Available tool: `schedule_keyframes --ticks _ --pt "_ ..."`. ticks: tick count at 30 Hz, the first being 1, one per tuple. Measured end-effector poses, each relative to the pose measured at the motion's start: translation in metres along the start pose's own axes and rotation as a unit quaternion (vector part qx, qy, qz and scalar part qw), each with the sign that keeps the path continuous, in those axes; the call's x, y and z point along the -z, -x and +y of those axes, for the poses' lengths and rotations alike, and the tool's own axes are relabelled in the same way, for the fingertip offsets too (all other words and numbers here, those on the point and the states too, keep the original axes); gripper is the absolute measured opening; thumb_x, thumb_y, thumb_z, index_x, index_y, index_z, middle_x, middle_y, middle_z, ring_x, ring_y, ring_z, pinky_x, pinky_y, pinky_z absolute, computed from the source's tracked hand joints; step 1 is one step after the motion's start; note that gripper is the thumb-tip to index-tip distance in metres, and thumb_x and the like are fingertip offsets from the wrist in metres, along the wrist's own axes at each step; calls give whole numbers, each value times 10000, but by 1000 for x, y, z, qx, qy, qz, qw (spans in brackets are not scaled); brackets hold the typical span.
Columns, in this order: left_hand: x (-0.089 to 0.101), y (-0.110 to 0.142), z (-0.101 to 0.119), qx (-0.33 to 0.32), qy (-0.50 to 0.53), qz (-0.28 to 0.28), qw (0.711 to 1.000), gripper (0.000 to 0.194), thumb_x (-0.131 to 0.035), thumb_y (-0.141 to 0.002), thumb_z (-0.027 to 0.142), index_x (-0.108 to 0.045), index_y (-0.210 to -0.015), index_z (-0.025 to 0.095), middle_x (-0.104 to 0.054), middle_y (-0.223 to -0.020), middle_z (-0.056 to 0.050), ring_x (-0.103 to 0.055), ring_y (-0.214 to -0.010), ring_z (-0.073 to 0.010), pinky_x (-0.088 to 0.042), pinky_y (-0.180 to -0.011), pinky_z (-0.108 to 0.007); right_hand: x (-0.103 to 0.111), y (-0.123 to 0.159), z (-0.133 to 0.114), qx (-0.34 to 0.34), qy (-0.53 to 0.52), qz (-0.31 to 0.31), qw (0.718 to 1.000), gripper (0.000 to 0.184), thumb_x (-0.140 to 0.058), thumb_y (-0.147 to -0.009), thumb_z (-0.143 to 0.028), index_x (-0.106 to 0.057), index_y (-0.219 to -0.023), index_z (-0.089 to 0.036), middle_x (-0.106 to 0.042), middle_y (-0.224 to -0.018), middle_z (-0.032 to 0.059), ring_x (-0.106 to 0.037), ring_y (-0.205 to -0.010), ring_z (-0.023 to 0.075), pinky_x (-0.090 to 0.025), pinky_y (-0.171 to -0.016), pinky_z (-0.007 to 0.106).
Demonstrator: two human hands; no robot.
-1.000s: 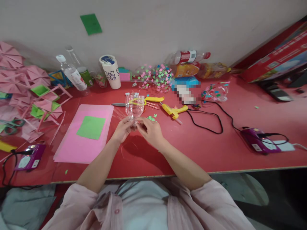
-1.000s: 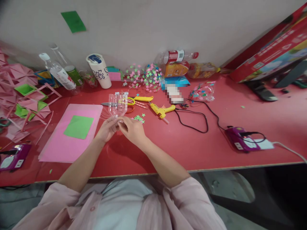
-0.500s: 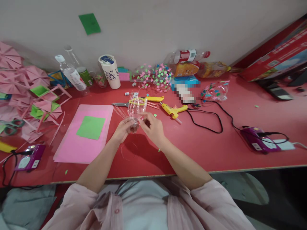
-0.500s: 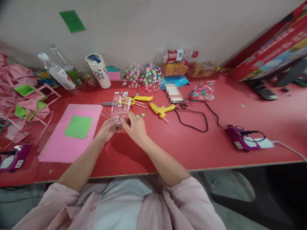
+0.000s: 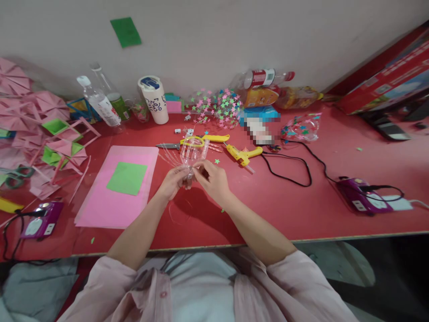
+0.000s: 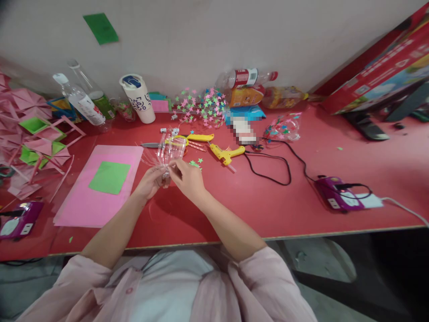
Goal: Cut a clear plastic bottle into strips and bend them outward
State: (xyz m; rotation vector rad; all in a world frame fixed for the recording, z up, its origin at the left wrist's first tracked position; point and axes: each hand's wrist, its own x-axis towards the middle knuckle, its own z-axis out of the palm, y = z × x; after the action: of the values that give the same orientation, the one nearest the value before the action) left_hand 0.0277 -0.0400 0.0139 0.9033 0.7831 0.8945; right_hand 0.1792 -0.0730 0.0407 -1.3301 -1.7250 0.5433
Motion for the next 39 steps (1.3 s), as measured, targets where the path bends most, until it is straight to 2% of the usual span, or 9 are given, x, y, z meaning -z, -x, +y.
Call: schedule_keyframes --ticks 4,14,22,28,34,39 --pt "0 0 0 -6 11 16 1000 322 -765 -664 439 -627 -669 148 -562 -517 15 -496 -413 -87 -319 -407 -229 -2 1 3 23 7 -11 1000 138 -531 -912 -268 -651 -861 -222 -682 -714 13 -616 -650 146 -446 -651 239" --pt "-1 -1 0 -16 49 31 998 309 -789 -657 413 -627 -649 150 -564 -495 26 -500 -415 -83 -351 -410 -212 -8 2 7 27 11 -36 999 153 -525 -917 -232 -671 -876 -213 -713 -754 30 -634 -661 152 -452 -655 248" --pt "-5 2 3 2 54 15 998 340 -820 -605 424 -649 -667 138 -596 -542 11 -521 -467 -88 -384 -448 -215 -5 5 4 46 18 13 999 183 -516 -955 -286 -666 -891 -203 -698 -716 21 -636 -650 141 -455 -651 235" --pt "-1 1 2 7 83 26 996 286 -806 -622 365 -642 -688 140 -611 -588 10 -550 -517 -88 -420 -495 -214 -7 7 3 92 25 7 995 194 -512 -954 -262 -694 -988 -205 -720 -779 30 -653 -688 143 -471 -671 235" --pt "3 0 1 17 88 20 996 288 -772 -648 352 -706 -796 114 -669 -637 -35 -586 -548 -102 -390 -461 -199 0 3 0 44 0 50 998 230 -515 -947 -310 -694 -1016 -182 -693 -740 19 -584 -579 129 -448 -606 242" --pt "3 0 0 21 88 17 996 293 -772 -654 367 -709 -781 111 -653 -618 -30 -574 -533 -95 -389 -448 -192 2 1 -1 11 3 41 999 225 -518 -940 -310 -690 -1029 -197 -674 -708 -1 -555 -557 116 -425 -593 233"
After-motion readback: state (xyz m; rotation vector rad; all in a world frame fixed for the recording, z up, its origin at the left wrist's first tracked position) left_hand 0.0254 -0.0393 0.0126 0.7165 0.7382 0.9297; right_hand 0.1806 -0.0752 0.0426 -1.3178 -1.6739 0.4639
